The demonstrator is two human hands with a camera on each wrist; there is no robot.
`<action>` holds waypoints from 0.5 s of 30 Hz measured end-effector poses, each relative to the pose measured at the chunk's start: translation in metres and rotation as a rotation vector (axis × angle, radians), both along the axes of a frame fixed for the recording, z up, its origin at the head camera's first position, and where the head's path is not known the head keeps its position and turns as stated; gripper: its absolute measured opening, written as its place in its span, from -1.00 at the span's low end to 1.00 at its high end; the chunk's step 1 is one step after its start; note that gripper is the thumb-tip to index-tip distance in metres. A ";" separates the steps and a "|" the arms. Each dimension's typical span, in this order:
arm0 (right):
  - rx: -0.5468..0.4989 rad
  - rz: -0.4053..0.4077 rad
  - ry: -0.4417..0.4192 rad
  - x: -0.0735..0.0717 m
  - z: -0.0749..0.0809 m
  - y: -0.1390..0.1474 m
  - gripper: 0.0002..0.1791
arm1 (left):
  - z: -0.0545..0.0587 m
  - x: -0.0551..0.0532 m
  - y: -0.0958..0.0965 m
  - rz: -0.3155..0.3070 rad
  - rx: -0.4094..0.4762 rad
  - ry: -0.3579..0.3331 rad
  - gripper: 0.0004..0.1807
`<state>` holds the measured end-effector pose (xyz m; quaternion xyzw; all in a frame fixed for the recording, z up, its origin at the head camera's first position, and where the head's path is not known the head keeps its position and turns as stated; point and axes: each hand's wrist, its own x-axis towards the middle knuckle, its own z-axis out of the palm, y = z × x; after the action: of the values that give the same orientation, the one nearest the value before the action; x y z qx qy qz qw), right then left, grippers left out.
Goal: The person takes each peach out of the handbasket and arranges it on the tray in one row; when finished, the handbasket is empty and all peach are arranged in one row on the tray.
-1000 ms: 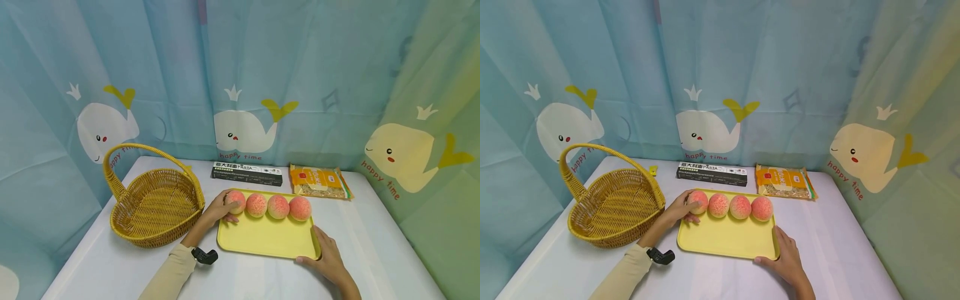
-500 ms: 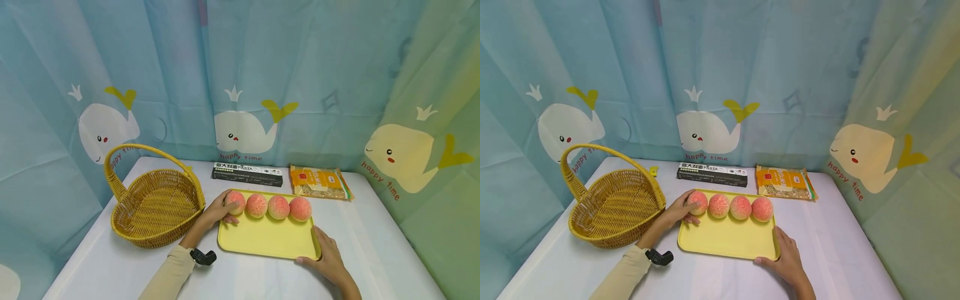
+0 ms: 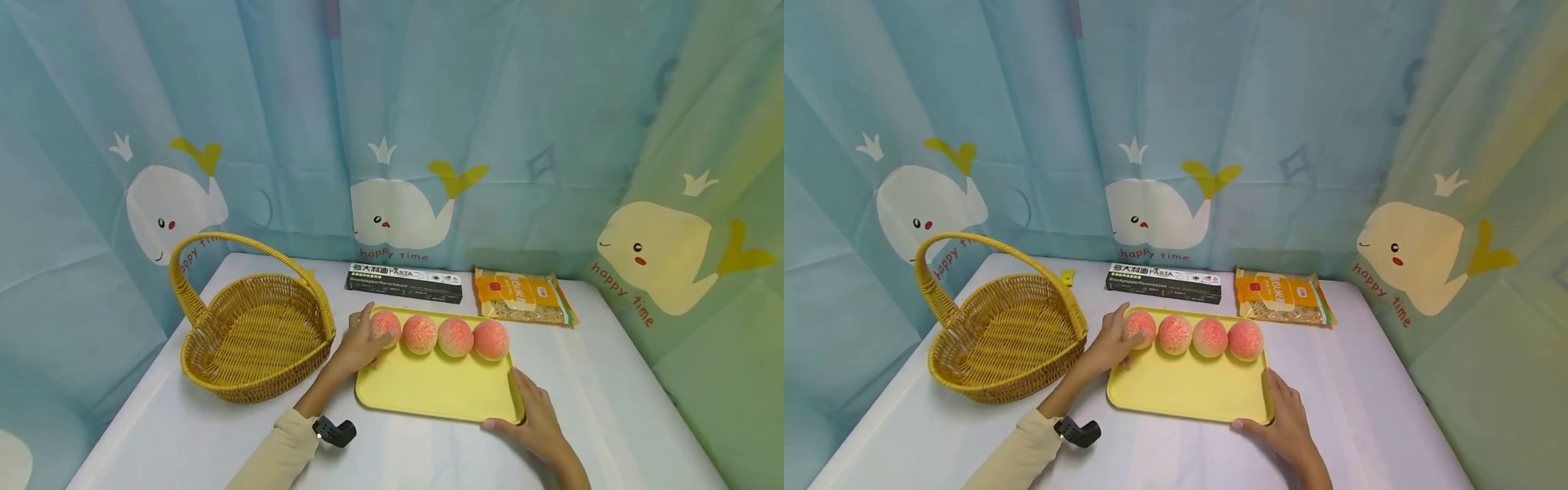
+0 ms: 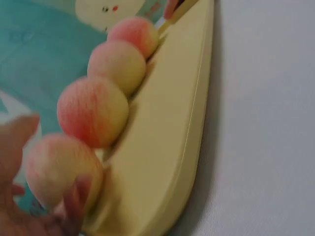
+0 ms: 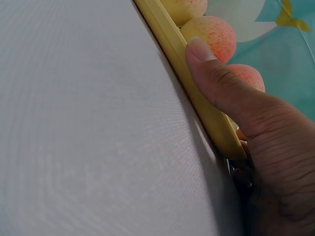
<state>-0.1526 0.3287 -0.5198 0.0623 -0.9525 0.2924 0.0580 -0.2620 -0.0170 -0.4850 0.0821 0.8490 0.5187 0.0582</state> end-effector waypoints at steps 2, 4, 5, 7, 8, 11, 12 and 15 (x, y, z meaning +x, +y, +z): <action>0.000 0.005 0.004 0.000 0.000 0.000 0.26 | 0.006 0.008 0.002 0.050 -0.089 0.063 -0.07; -0.013 0.015 0.019 -0.001 0.000 0.000 0.22 | 0.013 0.017 0.006 0.088 -0.154 0.123 -0.11; -0.022 0.020 0.032 -0.002 -0.001 0.000 0.18 | 0.016 0.021 0.008 0.097 -0.183 0.156 -0.15; -0.058 0.035 0.053 -0.003 0.000 0.001 0.08 | 0.024 0.029 0.012 0.110 -0.262 0.240 -0.24; -0.082 0.044 0.062 -0.003 0.000 0.001 0.02 | 0.027 0.033 0.014 0.107 -0.304 0.283 -0.28; -0.165 0.059 0.052 -0.004 0.003 0.003 -0.12 | 0.035 0.042 0.020 0.072 -0.454 0.446 -0.34; -0.182 0.061 0.048 -0.004 0.004 0.004 -0.16 | 0.037 0.045 0.021 0.058 -0.511 0.497 -0.34; -0.198 0.052 0.019 -0.002 0.010 0.005 -0.20 | 0.040 0.047 0.026 0.005 -0.673 0.627 -0.26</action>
<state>-0.1549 0.3342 -0.5100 0.0836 -0.9164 0.3859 0.0655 -0.2148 0.0087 -0.4455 0.2097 0.9470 0.1643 -0.1794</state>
